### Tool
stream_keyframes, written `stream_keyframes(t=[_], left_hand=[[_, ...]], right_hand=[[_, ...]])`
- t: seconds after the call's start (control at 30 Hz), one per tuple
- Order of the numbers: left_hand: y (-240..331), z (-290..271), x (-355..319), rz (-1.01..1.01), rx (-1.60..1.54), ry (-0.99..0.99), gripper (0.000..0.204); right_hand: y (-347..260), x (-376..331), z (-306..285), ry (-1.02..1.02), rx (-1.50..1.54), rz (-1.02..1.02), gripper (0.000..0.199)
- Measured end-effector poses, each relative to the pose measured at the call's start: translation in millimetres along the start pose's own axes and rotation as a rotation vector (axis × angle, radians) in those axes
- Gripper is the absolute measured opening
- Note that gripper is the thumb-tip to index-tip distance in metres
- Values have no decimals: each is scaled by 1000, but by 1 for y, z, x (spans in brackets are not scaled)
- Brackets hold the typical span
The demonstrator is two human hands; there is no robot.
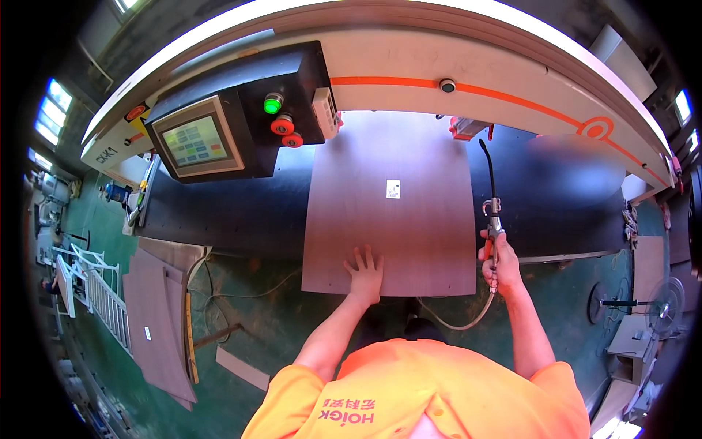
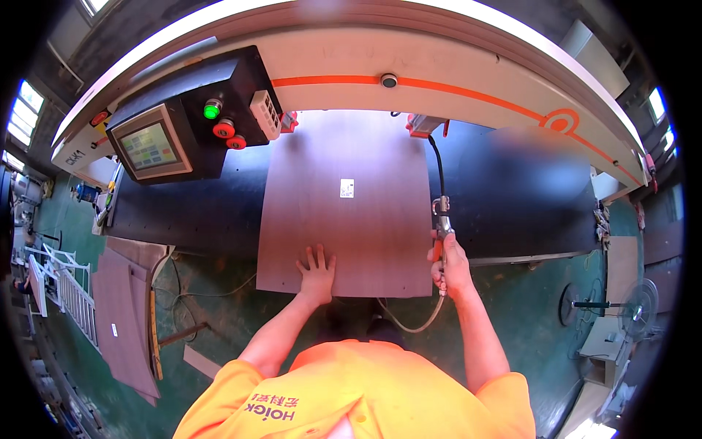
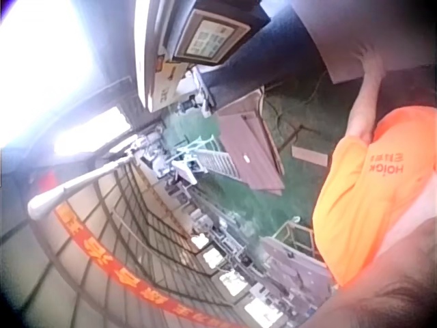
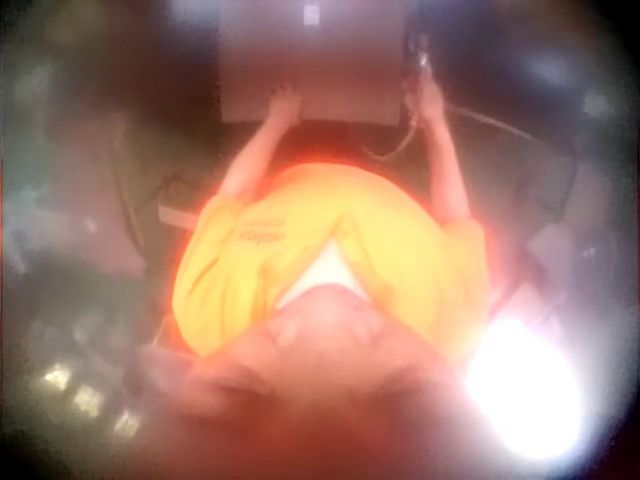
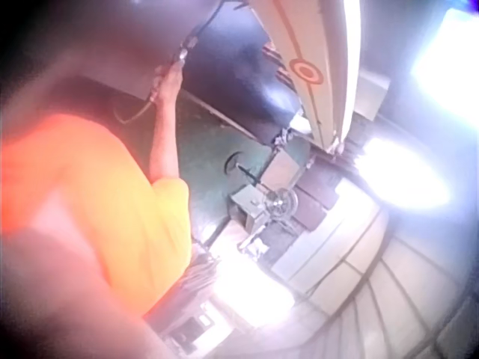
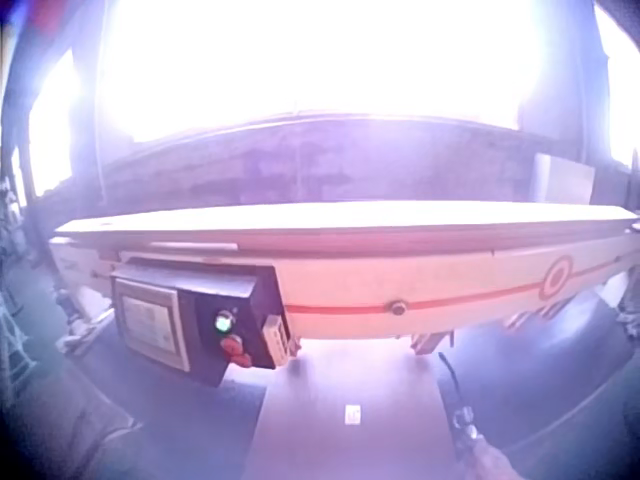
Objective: The person places a wood panel into a drilling machine, uses a compressed air wand to clean the surface, and then moves the panel to a stack before returning to the machine with another panel.
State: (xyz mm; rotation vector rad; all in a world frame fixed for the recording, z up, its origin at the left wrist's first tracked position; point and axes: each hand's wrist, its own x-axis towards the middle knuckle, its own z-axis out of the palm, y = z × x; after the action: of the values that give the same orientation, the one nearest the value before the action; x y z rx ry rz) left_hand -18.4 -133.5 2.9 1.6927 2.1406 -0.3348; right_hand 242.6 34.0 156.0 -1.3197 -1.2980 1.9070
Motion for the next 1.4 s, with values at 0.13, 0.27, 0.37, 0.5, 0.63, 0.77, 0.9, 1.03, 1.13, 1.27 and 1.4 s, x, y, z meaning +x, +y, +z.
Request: stream_keyframes(t=[0.13,0.27,0.37,0.5,0.63,0.77,0.9,1.03,1.13,1.27,1.4], left_hand=[[-4,-2,-5,17,-12,-15,92],[-7,-10,-8,24,2,-44,94],[-6,-11,-8,37,-2,-49,95],[-7,-6,-8,48,20,-36,96],[-6,-12,-5,43,23,-36,97],[-8,-9,-5,34,20,-17,98],[-14,31,-3,-30,-97,191,108],[-28,0,-36,134,-102,74,89],[-56,35,-90,77,-444,328,78],[-136,70,-211,-368,-604,698,46],[-227,125,-345,-1211,-646,1017,41]], right_hand=[[-23,-3,40,-32,24,-75,60],[-48,-6,78,-75,31,-105,60],[-65,4,98,-87,55,-59,61],[-67,2,110,-87,120,-6,62],[-40,-9,71,-56,-17,23,65],[15,-28,6,89,-162,199,68],[74,-51,-31,254,-220,296,64],[126,-71,-12,43,-351,515,62],[130,-50,20,-339,-558,523,61],[140,36,50,-40,-93,378,55],[132,38,140,-67,-356,360,61]])
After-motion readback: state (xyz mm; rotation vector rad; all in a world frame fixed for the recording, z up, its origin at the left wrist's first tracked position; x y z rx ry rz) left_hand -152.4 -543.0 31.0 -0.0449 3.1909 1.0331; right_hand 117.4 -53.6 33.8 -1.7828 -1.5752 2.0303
